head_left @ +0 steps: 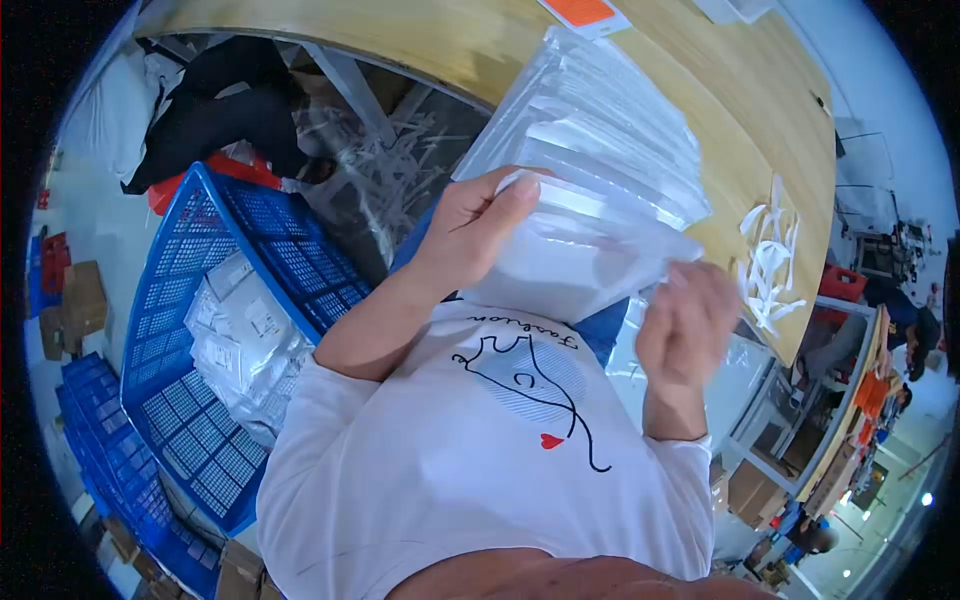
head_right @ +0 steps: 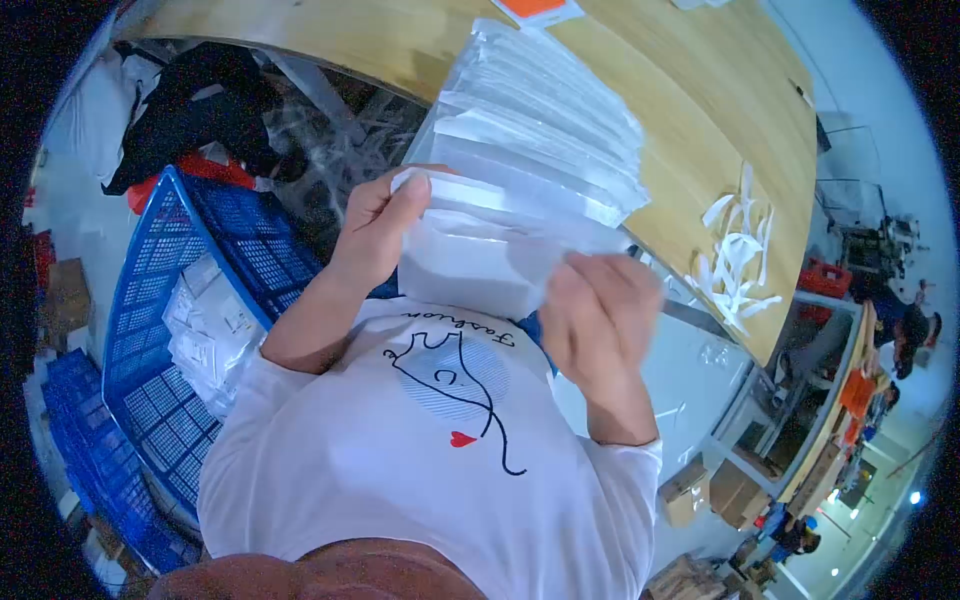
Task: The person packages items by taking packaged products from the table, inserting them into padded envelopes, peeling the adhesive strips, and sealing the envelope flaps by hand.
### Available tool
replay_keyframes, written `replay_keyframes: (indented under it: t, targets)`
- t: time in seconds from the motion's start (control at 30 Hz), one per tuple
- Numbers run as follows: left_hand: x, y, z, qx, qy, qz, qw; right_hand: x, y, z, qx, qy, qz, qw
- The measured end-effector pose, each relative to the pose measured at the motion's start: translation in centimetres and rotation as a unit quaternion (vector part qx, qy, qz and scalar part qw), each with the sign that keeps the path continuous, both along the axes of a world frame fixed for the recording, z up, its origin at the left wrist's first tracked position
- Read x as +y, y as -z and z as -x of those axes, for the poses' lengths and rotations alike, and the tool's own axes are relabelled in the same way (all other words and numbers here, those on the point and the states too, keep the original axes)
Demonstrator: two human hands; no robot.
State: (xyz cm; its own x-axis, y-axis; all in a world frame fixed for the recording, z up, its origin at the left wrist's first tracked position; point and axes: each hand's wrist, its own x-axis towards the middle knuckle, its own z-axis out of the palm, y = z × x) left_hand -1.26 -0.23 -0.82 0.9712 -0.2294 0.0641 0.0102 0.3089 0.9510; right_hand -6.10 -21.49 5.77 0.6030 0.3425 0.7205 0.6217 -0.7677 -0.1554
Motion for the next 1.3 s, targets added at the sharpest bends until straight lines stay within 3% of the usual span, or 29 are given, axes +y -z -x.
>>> replay_keyframes:
  t: [0.1,0.17,0.23,0.3,0.47,0.6,0.63,0.77,0.93,1.03,1.1,1.17,1.2,1.3]
  targets:
    - [-0.2,-0.1,0.0,-0.003,-0.010,-0.006,1.000,2.4,2.7,-0.9,0.089,-0.069,-0.025,0.993]
    - [-0.4,-0.1,0.3,-0.017,-0.017,-0.019,1.000,4.2,3.9,-0.7,0.082,-0.007,0.025,0.996]
    - [-0.5,-0.2,0.4,-0.050,-0.029,-0.049,0.997,4.1,4.6,-0.6,0.087,-0.015,0.023,0.996]
    - [-0.5,-0.2,0.5,-0.066,-0.029,-0.067,0.995,4.1,4.7,-0.4,0.091,-0.016,0.018,0.996]
    - [-0.7,-0.6,0.5,-0.049,-0.034,-0.062,0.996,2.5,2.5,-0.3,0.233,-0.081,0.016,0.969]
    - [-0.1,-2.0,0.5,-0.073,0.082,-0.163,0.980,1.9,2.1,-1.3,0.353,-0.069,-0.082,0.930]
    - [-0.1,-2.0,0.4,-0.074,0.081,-0.164,0.980,1.9,2.1,-1.5,0.351,-0.070,-0.082,0.930]
    - [-0.2,-2.1,0.2,-0.039,0.062,-0.190,0.979,2.2,2.4,-1.6,0.117,-0.048,-0.122,0.984]
    - [-0.9,-0.5,0.7,-0.178,0.048,-0.278,0.943,4.4,2.1,-2.8,0.148,-0.091,-0.114,0.978]
    - [-0.8,-1.0,0.2,-0.153,0.036,-0.240,0.958,1.5,0.9,-2.7,0.231,-0.025,-0.309,0.922]
    - [-0.7,-1.2,-0.1,-0.121,0.018,-0.199,0.972,-1.2,0.0,-3.1,0.174,0.057,-0.527,0.830]
    - [-1.0,-1.3,-0.4,-0.131,0.010,-0.195,0.972,-4.1,0.6,-2.6,0.139,0.113,-0.468,0.866]
    - [-1.3,-1.3,-0.5,-0.141,0.009,-0.196,0.970,-2.9,0.4,-1.5,0.179,0.162,-0.417,0.877]
    - [-1.8,-1.4,-0.4,-0.165,0.024,-0.201,0.965,0.0,1.8,-0.5,0.186,-0.017,-0.237,0.953]
